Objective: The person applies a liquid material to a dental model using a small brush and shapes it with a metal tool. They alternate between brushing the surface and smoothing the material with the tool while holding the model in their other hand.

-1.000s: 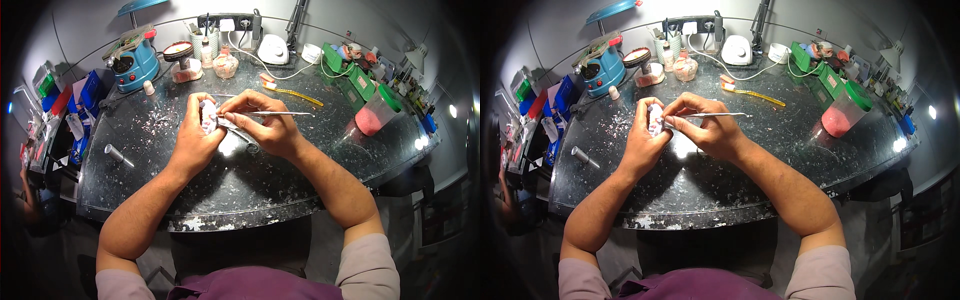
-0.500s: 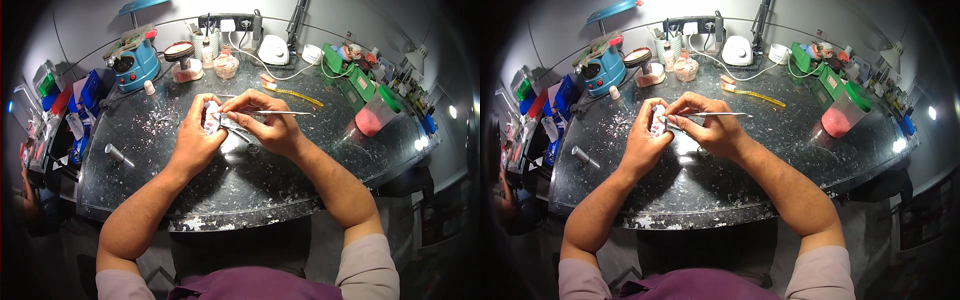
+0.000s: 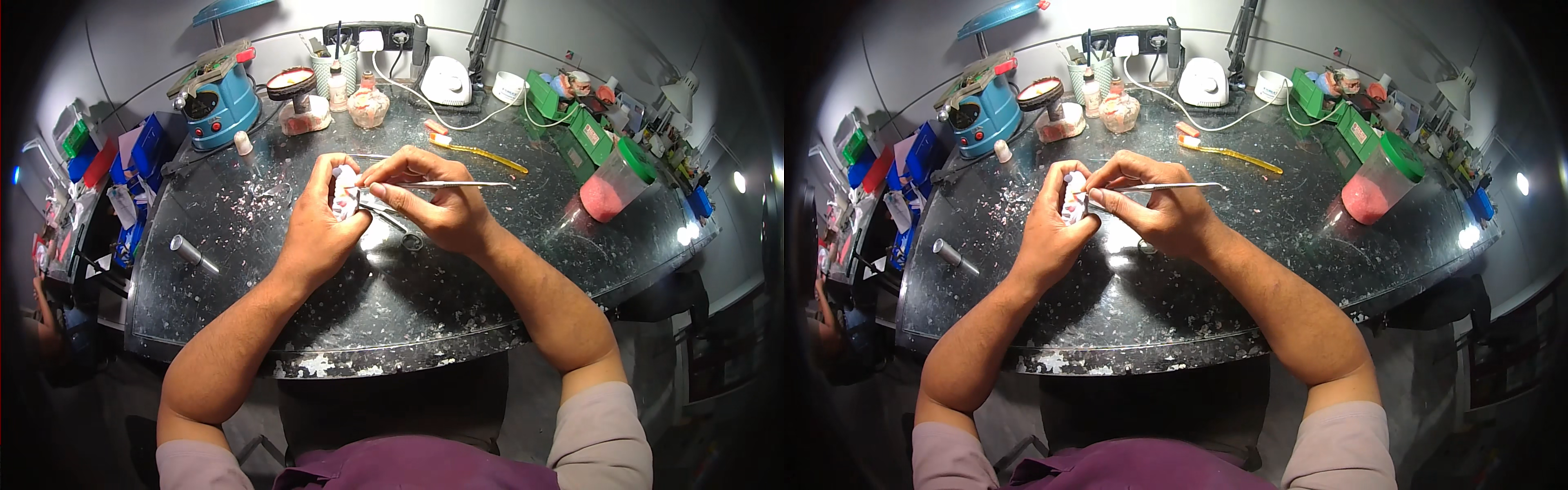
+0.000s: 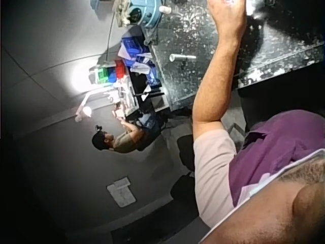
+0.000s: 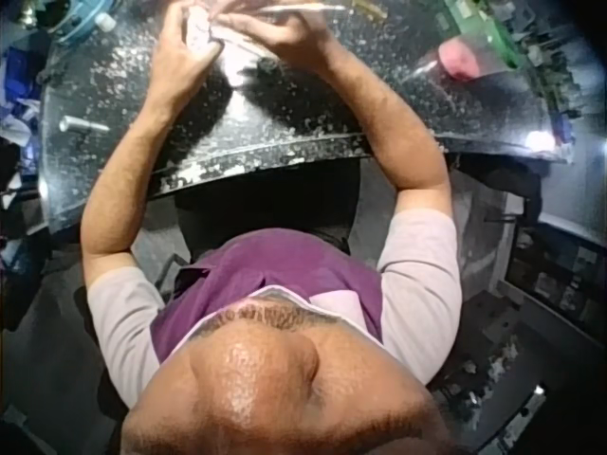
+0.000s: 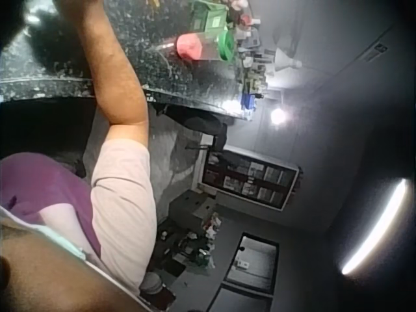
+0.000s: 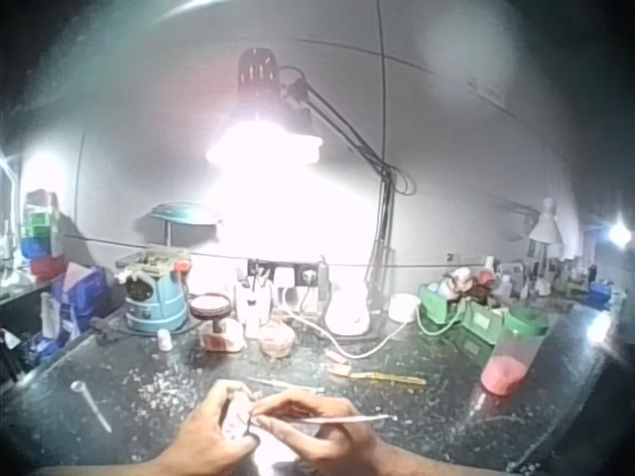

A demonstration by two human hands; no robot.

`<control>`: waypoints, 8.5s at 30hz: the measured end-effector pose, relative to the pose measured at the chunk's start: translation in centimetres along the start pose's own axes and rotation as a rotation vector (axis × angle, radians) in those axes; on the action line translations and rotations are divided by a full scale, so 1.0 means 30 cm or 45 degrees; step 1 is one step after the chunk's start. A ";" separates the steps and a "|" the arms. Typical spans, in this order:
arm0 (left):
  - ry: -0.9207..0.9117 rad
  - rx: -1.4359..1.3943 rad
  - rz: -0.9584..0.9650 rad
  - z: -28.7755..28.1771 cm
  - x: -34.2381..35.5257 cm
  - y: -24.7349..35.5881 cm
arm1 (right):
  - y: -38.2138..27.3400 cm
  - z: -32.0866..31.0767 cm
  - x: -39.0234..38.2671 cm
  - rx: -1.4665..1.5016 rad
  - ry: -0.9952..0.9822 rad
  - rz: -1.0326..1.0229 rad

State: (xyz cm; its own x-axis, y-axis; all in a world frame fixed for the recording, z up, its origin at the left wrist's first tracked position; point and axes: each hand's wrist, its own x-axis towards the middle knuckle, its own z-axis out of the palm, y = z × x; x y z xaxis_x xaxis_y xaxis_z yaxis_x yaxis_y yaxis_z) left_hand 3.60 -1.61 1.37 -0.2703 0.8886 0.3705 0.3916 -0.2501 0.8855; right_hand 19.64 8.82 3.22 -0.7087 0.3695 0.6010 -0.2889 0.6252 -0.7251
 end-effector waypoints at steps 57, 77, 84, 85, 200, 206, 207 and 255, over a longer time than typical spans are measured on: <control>0.106 -0.019 0.066 0.013 -0.003 -0.031 | -0.001 0.050 -0.014 0.111 0.019 -0.047; 0.126 -0.103 0.138 0.017 0.005 -0.058 | 0.008 0.047 -0.013 0.054 -0.044 -0.101; 0.129 0.009 0.087 0.008 -0.003 -0.053 | 0.002 0.051 -0.012 0.092 -0.003 -0.083; 0.121 0.011 0.062 0.009 -0.004 -0.050 | 0.000 0.050 -0.013 0.102 0.000 -0.055; 0.037 -0.026 -0.017 -0.081 0.063 -0.077 | 0.084 -0.179 0.029 -0.889 -0.501 0.659; -0.021 0.024 0.076 -0.070 0.078 -0.066 | 0.309 -0.449 -0.098 -1.507 0.221 0.624; -0.016 0.029 0.027 -0.069 0.075 -0.060 | 0.318 -0.480 -0.102 -1.443 0.197 0.709; -0.399 -0.532 -0.226 -0.073 0.042 -0.034 | 0.116 -0.224 0.019 -0.759 -0.066 0.086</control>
State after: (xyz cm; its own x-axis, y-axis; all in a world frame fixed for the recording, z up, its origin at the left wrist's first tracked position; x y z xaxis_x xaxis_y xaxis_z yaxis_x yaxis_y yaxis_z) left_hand 0.94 -1.08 1.55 -0.0003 0.9870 0.1605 -0.0358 -0.1604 0.9864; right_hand 22.57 15.82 3.31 -0.7475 0.3972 0.5325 0.1579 0.8848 -0.4383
